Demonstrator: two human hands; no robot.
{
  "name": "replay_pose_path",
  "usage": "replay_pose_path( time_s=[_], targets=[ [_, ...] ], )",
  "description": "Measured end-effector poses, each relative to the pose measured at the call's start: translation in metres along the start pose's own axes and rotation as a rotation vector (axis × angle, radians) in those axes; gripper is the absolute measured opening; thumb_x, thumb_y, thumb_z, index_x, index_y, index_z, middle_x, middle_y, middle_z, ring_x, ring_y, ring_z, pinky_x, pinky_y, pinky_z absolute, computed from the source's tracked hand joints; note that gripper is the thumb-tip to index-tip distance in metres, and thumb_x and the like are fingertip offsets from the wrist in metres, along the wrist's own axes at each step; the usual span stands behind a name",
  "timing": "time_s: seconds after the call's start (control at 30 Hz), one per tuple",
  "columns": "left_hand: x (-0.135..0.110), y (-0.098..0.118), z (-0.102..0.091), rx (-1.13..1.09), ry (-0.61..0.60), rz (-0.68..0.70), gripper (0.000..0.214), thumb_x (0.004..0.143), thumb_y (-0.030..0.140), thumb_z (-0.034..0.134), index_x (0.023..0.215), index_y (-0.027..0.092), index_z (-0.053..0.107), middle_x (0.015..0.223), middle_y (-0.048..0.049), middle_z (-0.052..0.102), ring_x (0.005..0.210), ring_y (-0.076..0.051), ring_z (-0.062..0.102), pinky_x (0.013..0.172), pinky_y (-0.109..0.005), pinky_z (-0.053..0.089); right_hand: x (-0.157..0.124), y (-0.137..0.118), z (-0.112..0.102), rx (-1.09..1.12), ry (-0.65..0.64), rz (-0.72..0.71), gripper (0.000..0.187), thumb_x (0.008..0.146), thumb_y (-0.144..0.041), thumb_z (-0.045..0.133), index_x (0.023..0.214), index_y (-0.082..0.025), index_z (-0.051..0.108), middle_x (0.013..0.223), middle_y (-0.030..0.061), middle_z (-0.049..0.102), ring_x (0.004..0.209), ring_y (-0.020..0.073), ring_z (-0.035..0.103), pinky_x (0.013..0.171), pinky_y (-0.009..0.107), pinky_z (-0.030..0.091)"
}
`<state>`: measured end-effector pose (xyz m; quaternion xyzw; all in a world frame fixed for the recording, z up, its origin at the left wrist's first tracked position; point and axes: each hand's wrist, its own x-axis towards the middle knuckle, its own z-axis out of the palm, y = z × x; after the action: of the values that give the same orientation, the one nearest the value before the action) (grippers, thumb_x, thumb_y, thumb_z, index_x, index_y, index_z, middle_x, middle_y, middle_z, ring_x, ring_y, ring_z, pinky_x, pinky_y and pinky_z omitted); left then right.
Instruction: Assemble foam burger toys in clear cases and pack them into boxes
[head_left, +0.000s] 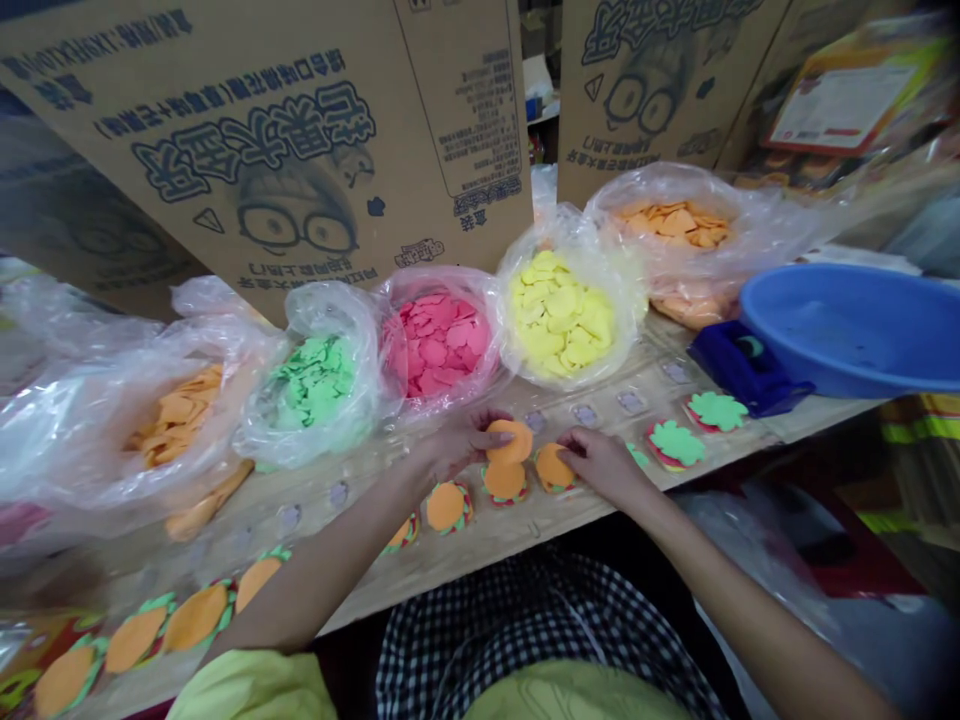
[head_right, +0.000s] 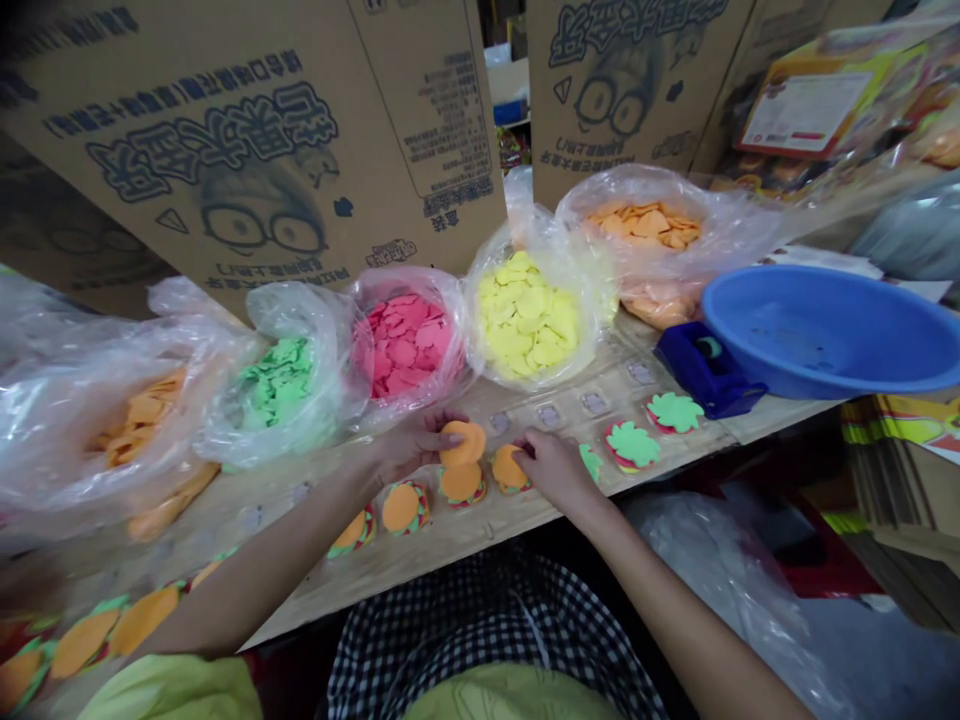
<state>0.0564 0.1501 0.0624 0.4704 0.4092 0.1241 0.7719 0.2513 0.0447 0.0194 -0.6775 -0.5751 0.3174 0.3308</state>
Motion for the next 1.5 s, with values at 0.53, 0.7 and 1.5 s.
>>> replay_pose_path(
  time_s=[0.53, 0.7, 1.5],
  targets=[
    [0.056, -0.014, 0.091, -0.148, -0.249, -0.001, 0.032, 0.077, 0.039, 0.055, 0.095, 0.012, 0.058, 0.091, -0.0093, 0.062, 0.078, -0.015, 0.060, 0.069, -0.029, 0.050, -0.032, 0.013, -0.045, 0.354, 0.323, 0.037, 0.018, 0.071, -0.036, 0.061, 0.076, -0.020, 0.055, 0.073, 0.0000, 0.054, 0.066, 0.0142, 0.048, 0.060, 0.027, 0.040],
    [0.077, -0.021, 0.113, 0.050, -0.257, 0.004, 0.035, 0.064, 0.031, 0.070, 0.090, 0.012, 0.057, 0.083, -0.0063, 0.062, 0.072, -0.013, 0.060, 0.069, -0.029, 0.049, -0.048, 0.030, -0.070, 0.691, 0.463, 0.130, 0.023, 0.065, -0.035, 0.069, 0.076, -0.020, 0.055, 0.067, -0.0028, 0.053, 0.062, 0.0111, 0.048, 0.059, 0.024, 0.040],
    [0.084, -0.026, 0.111, 0.718, -0.182, 0.257, 0.024, 0.065, 0.015, 0.059, 0.089, 0.015, 0.062, 0.075, -0.0013, 0.060, 0.069, -0.012, 0.053, 0.065, -0.026, 0.044, -0.037, 0.085, -0.104, 0.611, 0.508, 0.202, 0.033, 0.059, -0.038, 0.071, 0.080, -0.018, 0.055, 0.068, -0.0009, 0.058, 0.062, 0.0139, 0.054, 0.061, 0.028, 0.043]
  ],
)
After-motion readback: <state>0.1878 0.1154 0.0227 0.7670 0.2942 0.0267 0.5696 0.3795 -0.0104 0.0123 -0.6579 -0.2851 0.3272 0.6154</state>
